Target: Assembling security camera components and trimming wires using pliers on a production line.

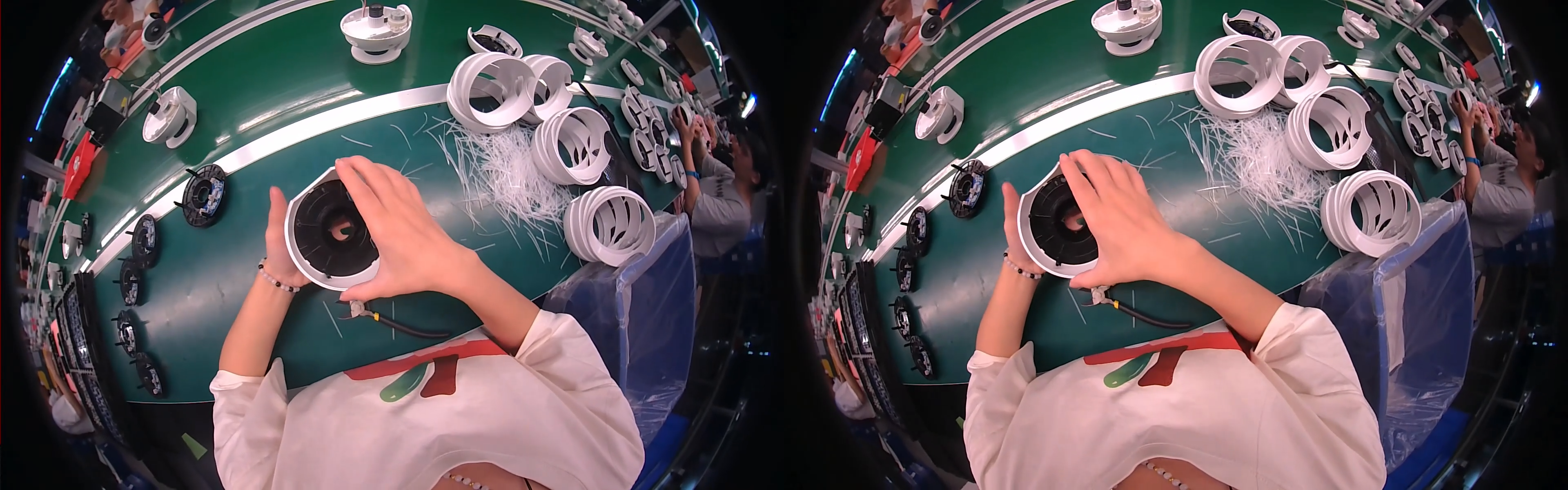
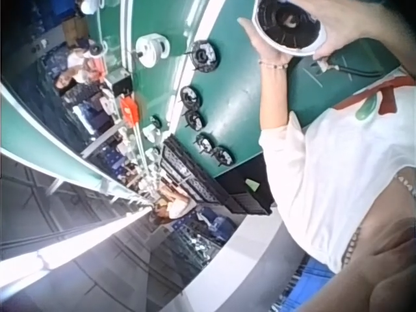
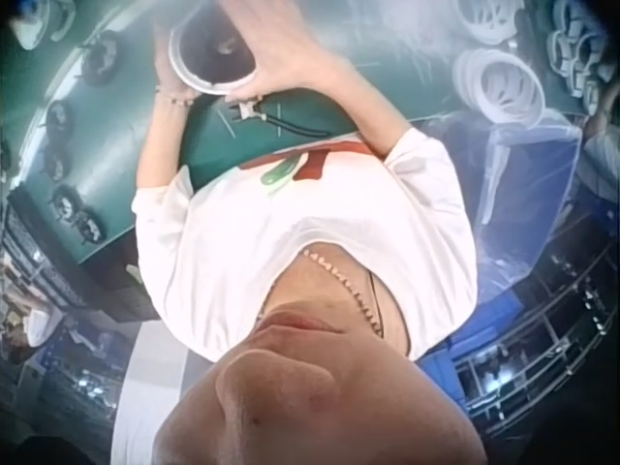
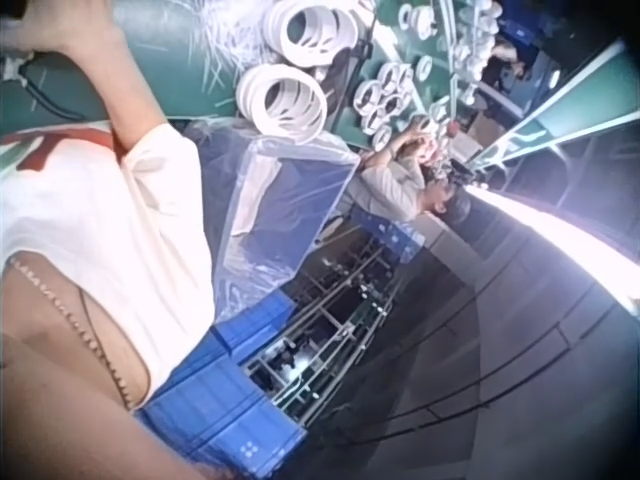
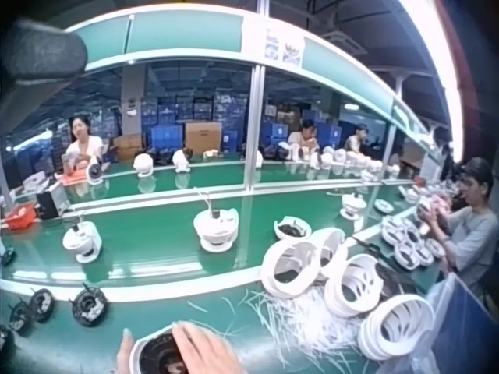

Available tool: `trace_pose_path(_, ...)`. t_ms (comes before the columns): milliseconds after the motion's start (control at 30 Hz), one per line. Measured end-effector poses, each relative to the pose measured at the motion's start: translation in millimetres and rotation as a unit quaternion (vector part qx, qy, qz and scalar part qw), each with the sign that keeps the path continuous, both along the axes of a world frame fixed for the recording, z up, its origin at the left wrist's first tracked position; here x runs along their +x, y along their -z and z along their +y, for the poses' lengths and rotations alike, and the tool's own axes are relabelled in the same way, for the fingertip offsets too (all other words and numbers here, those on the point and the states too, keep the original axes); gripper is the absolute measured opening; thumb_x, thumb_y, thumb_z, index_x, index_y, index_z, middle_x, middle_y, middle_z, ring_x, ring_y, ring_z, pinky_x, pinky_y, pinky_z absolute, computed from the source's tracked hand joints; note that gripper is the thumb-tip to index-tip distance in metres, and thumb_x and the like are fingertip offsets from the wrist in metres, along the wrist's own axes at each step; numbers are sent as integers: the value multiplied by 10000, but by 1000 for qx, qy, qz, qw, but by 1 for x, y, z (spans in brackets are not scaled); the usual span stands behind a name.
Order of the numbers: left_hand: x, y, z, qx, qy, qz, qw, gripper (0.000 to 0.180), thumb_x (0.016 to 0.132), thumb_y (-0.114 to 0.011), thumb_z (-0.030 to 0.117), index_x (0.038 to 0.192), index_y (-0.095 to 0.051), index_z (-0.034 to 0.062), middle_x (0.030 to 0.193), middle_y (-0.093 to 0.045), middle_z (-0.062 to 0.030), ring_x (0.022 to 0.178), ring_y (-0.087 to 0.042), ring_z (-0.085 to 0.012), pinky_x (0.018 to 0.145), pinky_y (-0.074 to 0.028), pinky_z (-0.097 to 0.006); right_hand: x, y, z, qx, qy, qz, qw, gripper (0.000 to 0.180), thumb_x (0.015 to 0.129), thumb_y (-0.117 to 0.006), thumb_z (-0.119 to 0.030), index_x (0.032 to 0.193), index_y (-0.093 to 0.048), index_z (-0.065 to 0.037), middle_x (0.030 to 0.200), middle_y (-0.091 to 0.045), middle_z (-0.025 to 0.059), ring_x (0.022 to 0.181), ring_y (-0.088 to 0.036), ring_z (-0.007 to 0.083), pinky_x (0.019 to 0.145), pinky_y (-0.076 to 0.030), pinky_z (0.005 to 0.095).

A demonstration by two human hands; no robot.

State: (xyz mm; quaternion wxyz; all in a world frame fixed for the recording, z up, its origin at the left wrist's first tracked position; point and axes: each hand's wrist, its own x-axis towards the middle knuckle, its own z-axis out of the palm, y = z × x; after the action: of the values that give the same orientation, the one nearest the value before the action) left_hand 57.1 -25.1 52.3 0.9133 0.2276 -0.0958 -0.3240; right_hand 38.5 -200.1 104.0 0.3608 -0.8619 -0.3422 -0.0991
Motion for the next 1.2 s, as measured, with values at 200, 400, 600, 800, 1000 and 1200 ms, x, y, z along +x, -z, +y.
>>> trace_pose_path(200, -12, -14, -22, 124, -149, 26, 981, 520, 722, -464, 238, 1175, -400, -9, 1130, -486, -155, 1036, -491, -264, 901, -400, -389, -2, 23, 10, 68, 137, 18, 988, 1182, 441, -776, -447, 1281, -118, 62, 1267, -230, 243, 1097, -314, 402, 924, -252, 454)
trace_pose_path(400, 5, -12, -34, 97, -161, 120, 975, 428, 761, -454, 263, 1101, -461, 3, 1048, -540, -142, 960, -535, -250, 868, -423, -370, 2, 43, 5, 102, 156, 12, 983, 1146, 513, -778, -367, 1308, -56, 37, 1309, -180, 241, 1189, -223, 389, 984, -208, 445)
trace_pose_path(600, 96, -10, -23, 112, -251, 83, 958, 404, 883, -394, 316, 1168, -398, 30, 1172, -462, -141, 1063, -472, -270, 907, -394, -437, 0, 45, -1, 110, 164, -24, 980, 1017, 608, -733, -270, 1313, -58, 15, 1353, -22, 282, 1240, -65, 463, 987, -135, 515)
trace_pose_path(800, 213, 32, 38, 155, -356, 81, 918, 348, 883, -441, 248, 1085, -440, -35, 1105, -507, -158, 1006, -513, -251, 870, -426, -382, -2, 40, -4, 48, 139, 5, 989, 847, 628, -701, -271, 1276, -228, 2, 1348, -90, 265, 1213, -133, 468, 966, -166, 522)
trace_pose_path(1000, 274, 51, 90, 258, -479, 124, 830, 445, 753, -643, 267, 1043, -475, -25, 1117, -491, -161, 1041, -479, -221, 853, -401, -335, -21, 28, -1, -54, -39, 98, 993, 758, 596, -712, -381, 1183, -404, -13, 1341, -181, 216, 1234, -140, 428, 971, -194, 530)
trace_pose_path(1200, 261, 20, 118, 77, -568, 170, 801, 506, 840, -352, 407, 1199, -350, 50, 1155, -415, -184, 995, -480, -307, 743, -490, -361, -46, 32, -32, -263, -135, 168, 940, 899, 502, -758, -379, 1209, -365, 15, 1337, -180, 203, 1229, -165, 405, 975, -180, 539)
